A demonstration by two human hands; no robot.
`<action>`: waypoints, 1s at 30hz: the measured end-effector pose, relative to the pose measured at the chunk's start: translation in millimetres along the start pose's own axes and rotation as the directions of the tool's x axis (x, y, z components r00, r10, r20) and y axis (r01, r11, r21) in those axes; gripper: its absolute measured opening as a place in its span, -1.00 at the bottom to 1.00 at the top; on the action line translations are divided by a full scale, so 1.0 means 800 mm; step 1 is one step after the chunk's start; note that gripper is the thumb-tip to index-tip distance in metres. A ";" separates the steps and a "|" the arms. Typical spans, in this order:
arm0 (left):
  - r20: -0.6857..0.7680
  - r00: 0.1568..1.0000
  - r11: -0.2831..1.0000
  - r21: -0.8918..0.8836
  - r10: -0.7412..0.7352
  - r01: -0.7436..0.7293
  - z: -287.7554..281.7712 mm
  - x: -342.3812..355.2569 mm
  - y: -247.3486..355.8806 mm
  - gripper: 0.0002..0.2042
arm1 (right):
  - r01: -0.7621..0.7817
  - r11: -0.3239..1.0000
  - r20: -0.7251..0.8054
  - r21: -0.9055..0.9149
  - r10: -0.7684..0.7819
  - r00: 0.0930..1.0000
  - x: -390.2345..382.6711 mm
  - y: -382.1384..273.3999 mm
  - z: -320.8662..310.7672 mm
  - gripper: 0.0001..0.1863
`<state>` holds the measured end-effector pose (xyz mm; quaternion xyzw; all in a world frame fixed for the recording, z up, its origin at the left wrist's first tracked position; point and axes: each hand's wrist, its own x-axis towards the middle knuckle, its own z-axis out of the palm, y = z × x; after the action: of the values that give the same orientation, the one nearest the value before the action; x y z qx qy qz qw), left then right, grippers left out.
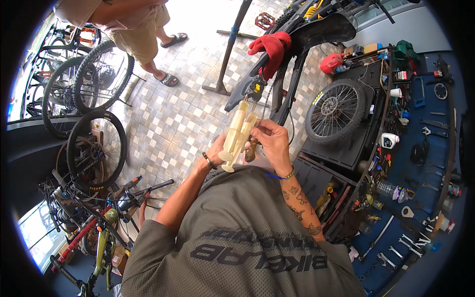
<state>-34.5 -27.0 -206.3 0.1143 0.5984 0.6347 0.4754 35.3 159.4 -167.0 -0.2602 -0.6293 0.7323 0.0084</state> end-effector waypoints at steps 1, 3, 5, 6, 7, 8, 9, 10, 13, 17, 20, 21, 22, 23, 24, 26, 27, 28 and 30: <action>0.008 1.000 0.991 -0.129 0.024 -0.023 -0.002 0.007 -0.016 -0.61 | 0.010 1.000 0.003 0.001 -0.010 1.000 0.002 0.002 -0.002 -0.70; -0.020 0.993 0.961 -0.250 0.117 -0.119 -0.016 0.039 -0.100 -0.65 | 0.079 0.997 0.032 0.007 -0.079 0.996 0.010 0.004 0.003 -0.71; 0.052 0.992 0.958 -0.269 0.118 -0.100 -0.017 0.039 -0.067 -0.67 | 0.116 0.992 0.021 -0.042 -0.115 0.993 0.017 0.008 -0.004 -0.73; 0.079 0.989 0.955 -0.281 0.121 -0.094 -0.019 0.037 -0.055 -0.68 | 0.132 0.990 0.016 -0.041 -0.131 0.991 0.018 0.006 -0.003 -0.73; 0.056 0.992 0.952 -0.291 0.117 -0.096 -0.019 0.036 -0.052 -0.69 | 0.147 0.988 0.010 -0.042 -0.146 0.989 0.018 0.002 -0.001 -0.74; 0.032 0.993 0.950 -0.297 0.110 -0.096 -0.020 0.034 -0.047 -0.71 | 0.163 0.986 0.007 -0.037 -0.163 0.987 0.019 -0.002 0.001 -0.74; 0.053 0.981 0.925 -0.345 0.188 -0.158 -0.016 0.029 -0.021 -0.70 | 0.168 0.985 0.000 -0.039 -0.169 0.986 0.021 0.002 0.000 -0.74; 0.073 0.976 0.908 -0.387 0.206 -0.163 -0.016 0.028 -0.011 -0.70 | 0.188 0.981 -0.010 -0.041 -0.189 0.982 0.023 0.003 -0.001 -0.73; 0.114 0.982 0.880 -0.469 0.150 -0.079 -0.021 0.030 0.007 -0.70 | 0.226 0.972 -0.024 -0.057 -0.228 0.973 0.027 -0.002 0.002 -0.74; 0.075 0.993 0.920 -0.387 0.094 -0.058 -0.024 0.041 0.007 -0.73 | 0.230 0.970 -0.015 -0.076 -0.232 0.973 0.033 -0.010 0.004 -0.76; 0.103 0.988 0.944 -0.322 0.112 -0.073 -0.034 0.054 -0.012 -0.75 | 0.215 0.972 -0.013 -0.096 -0.218 0.976 0.033 -0.011 0.003 -0.75; 0.118 0.990 0.943 -0.330 0.083 -0.040 -0.037 0.049 -0.001 -0.74 | 0.209 0.972 -0.016 -0.108 -0.212 0.977 0.033 -0.011 0.002 -0.75; 0.110 0.991 0.949 -0.312 0.070 -0.033 -0.037 0.048 0.002 -0.74 | 0.213 0.971 -0.027 -0.111 -0.217 0.976 0.033 -0.011 0.002 -0.75; 0.098 0.993 0.955 -0.296 0.059 -0.028 -0.038 0.046 0.006 -0.74 | 0.217 0.969 -0.033 -0.114 -0.222 0.974 0.033 -0.011 0.003 -0.75; 0.063 0.996 0.966 -0.253 0.065 -0.047 -0.035 0.048 0.006 -0.73 | 0.222 0.968 -0.039 -0.117 -0.227 0.973 0.033 -0.012 0.004 -0.75; 0.037 0.995 0.970 -0.227 0.094 -0.084 -0.032 0.051 0.004 -0.72 | 0.211 0.973 -0.041 -0.092 -0.216 0.976 0.033 -0.013 0.005 -0.75; 0.043 0.992 0.964 -0.245 0.115 -0.101 -0.031 0.054 0.001 -0.71 | 0.205 0.975 -0.043 -0.080 -0.209 0.977 0.033 -0.014 0.005 -0.76; 0.058 0.990 0.959 -0.260 0.129 -0.110 -0.032 0.058 -0.005 -0.71 | 0.204 0.975 -0.035 -0.092 -0.208 0.977 0.034 -0.015 0.005 -0.76; 0.096 0.984 0.951 -0.287 0.149 -0.116 -0.034 0.069 -0.023 -0.70 | 0.203 0.973 -0.023 -0.113 -0.207 0.978 0.034 -0.017 0.003 -0.77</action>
<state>-74.1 -6.6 -252.9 0.1227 0.4645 0.7358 0.4773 6.4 169.1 -164.3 -0.2065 -0.6921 0.6869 0.0806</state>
